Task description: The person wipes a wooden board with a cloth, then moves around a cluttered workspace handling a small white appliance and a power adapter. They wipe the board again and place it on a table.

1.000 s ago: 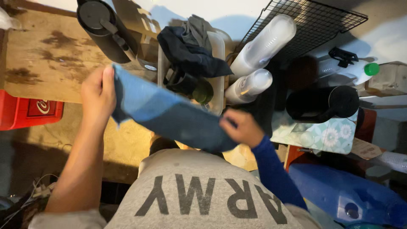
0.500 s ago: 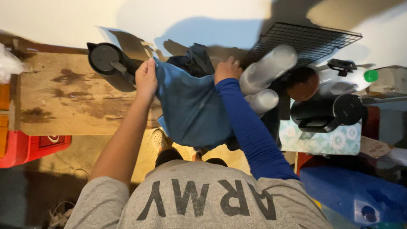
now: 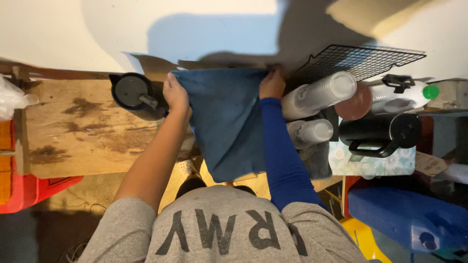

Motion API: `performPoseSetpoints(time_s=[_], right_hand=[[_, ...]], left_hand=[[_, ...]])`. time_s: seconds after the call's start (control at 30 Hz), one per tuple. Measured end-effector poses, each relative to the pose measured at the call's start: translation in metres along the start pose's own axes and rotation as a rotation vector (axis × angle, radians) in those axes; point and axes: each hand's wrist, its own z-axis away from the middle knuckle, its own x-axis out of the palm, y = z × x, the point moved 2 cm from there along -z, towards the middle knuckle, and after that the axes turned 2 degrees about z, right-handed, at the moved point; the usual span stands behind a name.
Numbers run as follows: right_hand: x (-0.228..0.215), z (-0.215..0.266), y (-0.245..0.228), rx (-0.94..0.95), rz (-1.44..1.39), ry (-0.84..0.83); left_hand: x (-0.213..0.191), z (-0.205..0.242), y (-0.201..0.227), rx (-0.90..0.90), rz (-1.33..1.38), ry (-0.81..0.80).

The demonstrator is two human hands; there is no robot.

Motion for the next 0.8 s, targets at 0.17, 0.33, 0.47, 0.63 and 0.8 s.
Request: performPoseSetpoints(time_s=[0.17,0.33,0.47,0.63,0.8], right_hand=[[-0.006,0.003,0.001,0.022,-0.051,-0.036],[-0.036,0.019,-0.007,0.315,-0.119,-0.327],[-0.068,0.040,-0.044,-0.124,-0.182,-0.424],[-0.144,0.080,-0.075,-0.413,-0.287,-0.270],[-0.224,0.163,-0.057,-0.296,-0.098,-0.474]], left_hand=[[0.017,-0.020,-0.007,0.152,-0.074,-0.033],[0.017,0.026,0.012,0.916,-0.747,-0.211],[0.031,0.064,0.033,0.672,-0.916,-0.548],[0.015,0.112,0.070,0.903,-0.747,-0.516],[-0.086,0.174,0.060,0.571,-0.850,-0.530]])
